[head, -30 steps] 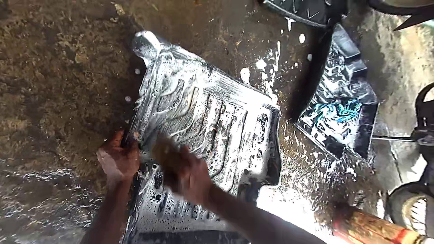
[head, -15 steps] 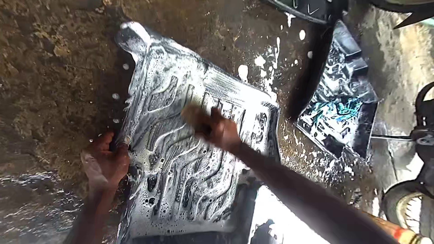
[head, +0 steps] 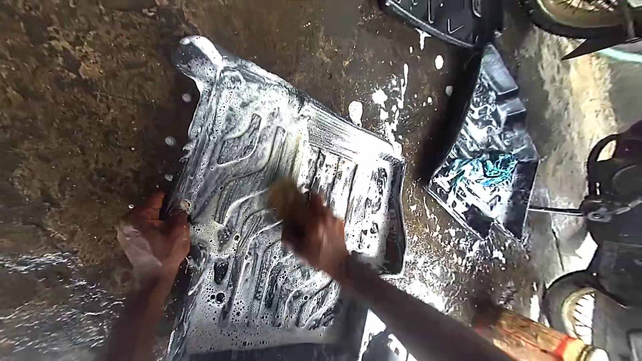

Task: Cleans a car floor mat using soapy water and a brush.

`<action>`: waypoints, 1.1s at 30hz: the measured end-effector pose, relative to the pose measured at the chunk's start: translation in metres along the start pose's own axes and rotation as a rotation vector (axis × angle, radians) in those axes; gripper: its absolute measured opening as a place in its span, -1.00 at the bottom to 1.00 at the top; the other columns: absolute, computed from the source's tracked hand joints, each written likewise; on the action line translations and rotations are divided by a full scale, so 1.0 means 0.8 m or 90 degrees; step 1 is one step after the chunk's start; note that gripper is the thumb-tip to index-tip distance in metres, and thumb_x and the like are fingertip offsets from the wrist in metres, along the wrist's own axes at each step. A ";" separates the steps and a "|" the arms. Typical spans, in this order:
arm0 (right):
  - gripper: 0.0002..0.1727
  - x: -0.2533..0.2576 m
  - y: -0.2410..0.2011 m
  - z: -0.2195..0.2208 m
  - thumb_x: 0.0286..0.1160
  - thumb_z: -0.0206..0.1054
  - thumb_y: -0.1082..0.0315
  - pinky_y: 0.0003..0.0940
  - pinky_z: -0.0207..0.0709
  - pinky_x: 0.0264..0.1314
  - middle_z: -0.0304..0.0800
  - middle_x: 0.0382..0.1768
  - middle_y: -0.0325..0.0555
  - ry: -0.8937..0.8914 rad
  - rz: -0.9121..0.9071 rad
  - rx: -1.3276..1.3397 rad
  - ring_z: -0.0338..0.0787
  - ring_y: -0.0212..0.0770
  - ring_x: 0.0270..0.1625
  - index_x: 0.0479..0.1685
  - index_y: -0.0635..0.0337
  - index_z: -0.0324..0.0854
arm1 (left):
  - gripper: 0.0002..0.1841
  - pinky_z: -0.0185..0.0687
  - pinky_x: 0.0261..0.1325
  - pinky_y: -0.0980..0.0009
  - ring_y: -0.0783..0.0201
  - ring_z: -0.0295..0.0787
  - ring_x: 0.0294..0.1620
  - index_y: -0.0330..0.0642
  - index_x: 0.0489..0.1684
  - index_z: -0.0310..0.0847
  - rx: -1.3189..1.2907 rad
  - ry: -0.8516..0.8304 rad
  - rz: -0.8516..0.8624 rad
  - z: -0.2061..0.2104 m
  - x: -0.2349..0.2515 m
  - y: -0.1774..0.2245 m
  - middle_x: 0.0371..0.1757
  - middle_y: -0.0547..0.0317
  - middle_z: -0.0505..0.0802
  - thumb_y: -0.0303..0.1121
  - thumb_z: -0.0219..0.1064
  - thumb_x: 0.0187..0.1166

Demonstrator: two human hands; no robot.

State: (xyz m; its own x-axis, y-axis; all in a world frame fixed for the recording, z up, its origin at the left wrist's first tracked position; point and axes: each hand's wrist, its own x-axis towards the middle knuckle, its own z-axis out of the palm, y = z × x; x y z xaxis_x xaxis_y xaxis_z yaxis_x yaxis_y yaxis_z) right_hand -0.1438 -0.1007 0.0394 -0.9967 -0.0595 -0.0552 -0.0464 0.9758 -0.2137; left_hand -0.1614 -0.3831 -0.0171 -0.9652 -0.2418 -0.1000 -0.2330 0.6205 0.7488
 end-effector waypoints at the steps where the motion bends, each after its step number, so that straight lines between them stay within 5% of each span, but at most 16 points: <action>1: -0.32 -0.028 0.003 0.008 0.26 0.51 -0.05 -0.03 0.66 -0.57 0.75 0.06 0.15 0.017 -0.061 0.024 0.80 -0.02 -0.39 0.48 -0.10 0.69 | -0.69 0.52 -0.09 -0.34 -0.22 0.76 -0.17 -0.34 0.02 0.73 0.002 0.000 0.007 0.000 0.001 0.000 -0.19 -0.31 0.82 -0.24 0.30 0.59; 3: -0.33 0.000 0.024 -0.004 0.27 0.53 -0.06 0.08 0.65 -0.55 0.78 0.06 0.21 -0.043 -0.093 0.028 0.83 0.08 -0.38 0.48 -0.14 0.70 | -0.67 0.51 -0.06 -0.36 -0.26 0.76 -0.15 -0.37 0.04 0.73 0.011 -0.014 0.010 -0.002 0.000 0.001 -0.17 -0.36 0.82 -0.25 0.30 0.61; 7: -0.18 0.119 0.021 -0.023 0.20 0.54 -0.19 0.20 0.71 -0.29 0.65 0.30 0.14 -0.062 0.079 -0.020 0.83 0.10 -0.18 0.64 -0.37 0.53 | -0.70 0.53 -0.07 -0.35 -0.23 0.78 -0.16 -0.31 0.04 0.73 0.022 -0.013 -0.015 -0.002 0.001 0.004 -0.17 -0.31 0.83 -0.24 0.33 0.61; 9: -0.18 0.027 -0.001 -0.009 0.30 0.49 -0.12 0.06 0.67 -0.51 0.63 0.18 0.15 -0.015 0.061 0.001 0.79 0.03 -0.31 0.70 -0.26 0.46 | -0.68 0.53 -0.06 -0.36 -0.25 0.77 -0.14 -0.32 0.06 0.73 0.013 -0.008 -0.012 -0.001 0.001 0.003 -0.16 -0.33 0.83 -0.22 0.32 0.61; 11: -0.28 -0.066 -0.001 0.008 0.24 0.49 -0.09 -0.10 0.63 -0.59 0.76 -0.05 0.06 0.032 0.012 0.005 0.77 -0.08 -0.41 0.54 -0.17 0.65 | -0.64 0.51 -0.03 -0.39 -0.30 0.76 -0.11 -0.36 0.06 0.71 0.009 -0.005 0.015 0.000 0.002 -0.001 -0.14 -0.37 0.81 -0.21 0.28 0.60; 13: -0.33 -0.047 0.025 0.003 0.22 0.53 -0.09 0.03 0.62 -0.61 0.81 -0.14 0.15 0.029 0.019 -0.018 0.80 0.04 -0.46 0.43 -0.10 0.74 | -0.63 0.50 -0.03 -0.40 -0.34 0.75 -0.12 -0.42 0.05 0.71 0.016 -0.014 0.034 -0.003 0.002 0.000 -0.14 -0.43 0.80 -0.22 0.27 0.61; 17: -0.20 0.095 0.049 -0.016 0.23 0.52 -0.16 0.20 0.69 -0.33 0.67 0.23 0.19 0.019 0.160 -0.035 0.83 0.13 -0.21 0.64 -0.31 0.54 | -0.68 0.48 -0.12 -0.40 -0.33 0.74 -0.19 -0.40 0.05 0.70 0.042 -0.034 0.009 -0.008 0.002 0.010 -0.20 -0.42 0.79 -0.26 0.28 0.62; 19: -0.16 0.015 0.023 -0.008 0.31 0.52 -0.10 0.10 0.68 -0.46 0.64 0.22 0.19 0.024 0.135 -0.010 0.80 0.07 -0.27 0.73 -0.23 0.43 | -0.67 0.50 -0.09 -0.39 -0.32 0.75 -0.17 -0.39 0.06 0.69 0.036 -0.018 0.005 -0.006 -0.002 0.009 -0.19 -0.42 0.80 -0.25 0.28 0.62; 21: -0.26 -0.072 0.011 0.006 0.23 0.52 -0.08 -0.05 0.65 -0.57 0.80 0.04 0.11 0.037 0.059 0.001 0.81 -0.04 -0.39 0.55 -0.15 0.64 | -0.63 0.50 -0.14 -0.36 -0.30 0.74 -0.21 -0.43 -0.01 0.68 0.028 -0.008 0.041 -0.004 -0.001 0.004 -0.22 -0.41 0.79 -0.21 0.25 0.60; 24: -0.29 -0.005 0.046 -0.019 0.27 0.54 -0.13 0.19 0.65 -0.48 0.80 0.10 0.23 -0.062 0.050 -0.013 0.84 0.16 -0.35 0.53 -0.20 0.66 | -0.59 0.50 -0.16 -0.35 -0.31 0.73 -0.25 -0.49 -0.02 0.66 0.031 -0.035 0.074 -0.005 -0.007 -0.003 -0.23 -0.46 0.77 -0.18 0.24 0.62; 27: -0.16 0.090 0.052 -0.024 0.21 0.54 -0.18 0.21 0.69 -0.33 0.67 0.26 0.16 -0.010 0.141 -0.037 0.83 0.12 -0.22 0.66 -0.33 0.52 | -0.63 0.47 -0.17 -0.39 -0.35 0.73 -0.25 -0.47 -0.02 0.68 0.060 -0.022 0.055 -0.006 -0.001 0.005 -0.25 -0.46 0.77 -0.23 0.24 0.61; 29: -0.11 0.002 0.023 -0.013 0.30 0.53 -0.11 0.09 0.68 -0.48 0.63 0.22 0.19 0.007 0.115 -0.027 0.80 0.07 -0.30 0.77 -0.22 0.38 | -0.61 0.48 -0.13 -0.42 -0.38 0.74 -0.21 -0.45 -0.01 0.68 0.065 -0.022 0.053 -0.005 -0.003 0.005 -0.23 -0.46 0.78 -0.19 0.24 0.61; 31: -0.26 -0.082 0.017 0.001 0.23 0.52 -0.07 -0.08 0.64 -0.59 0.81 0.00 0.09 0.034 0.022 -0.032 0.80 -0.06 -0.41 0.54 -0.11 0.64 | -0.58 0.47 -0.14 -0.42 -0.39 0.73 -0.21 -0.45 -0.04 0.66 0.054 -0.019 0.070 -0.001 -0.001 0.000 -0.24 -0.46 0.77 -0.15 0.22 0.60; 33: -0.31 -0.053 0.038 -0.013 0.27 0.53 -0.10 0.07 0.64 -0.59 0.83 -0.01 0.16 -0.038 0.000 -0.019 0.83 0.04 -0.43 0.49 -0.15 0.69 | -0.59 0.48 -0.13 -0.41 -0.35 0.73 -0.23 -0.47 -0.01 0.68 0.040 -0.027 0.074 -0.004 -0.002 -0.003 -0.22 -0.46 0.78 -0.18 0.24 0.59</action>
State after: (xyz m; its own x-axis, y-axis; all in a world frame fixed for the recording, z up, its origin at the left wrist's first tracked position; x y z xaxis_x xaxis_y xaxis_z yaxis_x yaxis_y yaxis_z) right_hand -0.1037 -0.0665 0.0453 -0.9909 -0.0718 -0.1141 -0.0498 0.9815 -0.1851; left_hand -0.1592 -0.3865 -0.0168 -0.9899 -0.1351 -0.0439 -0.1257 0.6884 0.7143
